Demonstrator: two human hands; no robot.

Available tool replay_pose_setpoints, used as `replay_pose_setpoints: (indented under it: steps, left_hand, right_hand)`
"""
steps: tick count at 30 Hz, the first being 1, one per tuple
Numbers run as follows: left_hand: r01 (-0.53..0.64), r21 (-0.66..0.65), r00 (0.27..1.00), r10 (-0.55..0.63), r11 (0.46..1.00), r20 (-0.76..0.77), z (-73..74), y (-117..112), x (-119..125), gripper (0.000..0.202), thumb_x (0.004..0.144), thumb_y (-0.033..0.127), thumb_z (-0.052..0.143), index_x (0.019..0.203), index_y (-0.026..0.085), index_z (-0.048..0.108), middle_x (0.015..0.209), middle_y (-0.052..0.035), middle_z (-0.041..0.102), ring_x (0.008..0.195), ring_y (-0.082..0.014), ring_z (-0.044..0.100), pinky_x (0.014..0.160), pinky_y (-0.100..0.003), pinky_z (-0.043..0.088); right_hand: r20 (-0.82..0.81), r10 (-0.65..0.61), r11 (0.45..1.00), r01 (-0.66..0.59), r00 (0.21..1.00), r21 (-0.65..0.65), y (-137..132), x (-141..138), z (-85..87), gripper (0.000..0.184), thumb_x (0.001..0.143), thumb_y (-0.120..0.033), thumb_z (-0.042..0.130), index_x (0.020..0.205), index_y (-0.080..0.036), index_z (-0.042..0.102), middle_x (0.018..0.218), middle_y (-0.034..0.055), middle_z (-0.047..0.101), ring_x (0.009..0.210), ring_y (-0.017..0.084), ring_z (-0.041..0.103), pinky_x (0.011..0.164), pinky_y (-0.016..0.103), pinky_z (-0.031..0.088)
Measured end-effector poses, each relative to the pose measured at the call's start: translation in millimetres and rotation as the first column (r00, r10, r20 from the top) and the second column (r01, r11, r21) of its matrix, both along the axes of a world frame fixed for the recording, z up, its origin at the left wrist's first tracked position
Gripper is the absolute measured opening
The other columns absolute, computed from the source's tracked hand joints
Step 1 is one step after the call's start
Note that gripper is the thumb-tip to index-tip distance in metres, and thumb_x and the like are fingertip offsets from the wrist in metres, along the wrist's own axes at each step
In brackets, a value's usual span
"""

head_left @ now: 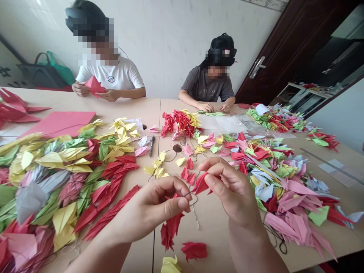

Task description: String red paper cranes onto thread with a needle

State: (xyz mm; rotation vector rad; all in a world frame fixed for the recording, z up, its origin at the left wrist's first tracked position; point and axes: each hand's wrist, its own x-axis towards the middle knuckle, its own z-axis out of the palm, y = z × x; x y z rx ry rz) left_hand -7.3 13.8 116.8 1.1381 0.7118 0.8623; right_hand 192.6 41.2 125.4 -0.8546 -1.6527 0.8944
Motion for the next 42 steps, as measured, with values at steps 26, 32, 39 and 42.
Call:
replay_pose_setpoints:
  steps: [26,32,39,42]
  left_hand:
    - [0.100,-0.127,0.975,-0.072,0.987,0.209,-6.5,5.6,3.4,0.024,0.087,0.037,0.068,0.095,0.020,0.053,0.070,0.0048,0.047,0.046,-0.0035,0.026,0.041,-0.017,0.018]
    - [0.098,-0.128,0.962,-0.061,0.987,0.265,-8.2,6.4,4.3,0.019,0.089,0.031,0.067,0.093,0.021,0.051,0.070,0.0057,0.049,0.048,-0.0035,0.026,0.042,-0.015,0.019]
    - [0.079,-0.135,0.955,-0.036,0.988,0.295,-8.6,6.3,2.7,0.021,0.082,0.025,0.076,0.091,0.020,0.057,0.077,0.0017,0.059,0.069,-0.0081,0.054,0.061,-0.017,0.040]
    - [0.091,-0.158,0.950,-0.038,0.983,0.310,-6.7,6.6,2.5,0.019,0.081,0.020,0.077,0.089,0.018,0.060,0.079,0.0006,0.065,0.070,-0.0074,0.058,0.064,-0.016,0.044]
  right_hand:
    - [0.192,0.094,0.986,-0.118,0.977,0.116,-9.5,-4.3,-3.8,0.018,0.090,-0.033,0.066,0.108,-0.030,0.066,0.123,0.0052,0.055,0.123,0.023,0.051,0.104,0.040,0.041]
    - [0.165,0.131,0.985,-0.147,0.978,0.088,-9.3,-7.1,-4.1,0.003,0.091,-0.024,0.065,0.092,-0.026,0.063,0.114,0.0027,0.059,0.116,0.019,0.054,0.098,0.034,0.044]
    - [0.040,0.084,0.995,-0.086,0.996,0.041,-6.2,-2.7,-6.1,0.005,0.092,-0.022,0.062,0.091,-0.027,0.062,0.110,0.0016,0.060,0.110,0.017,0.055,0.097,0.034,0.044]
    - [-0.013,0.076,0.997,-0.075,0.997,0.008,-5.2,0.8,-4.1,0.006,0.094,-0.023,0.060,0.091,-0.027,0.063,0.107,0.0010,0.060,0.106,0.016,0.056,0.095,0.033,0.046]
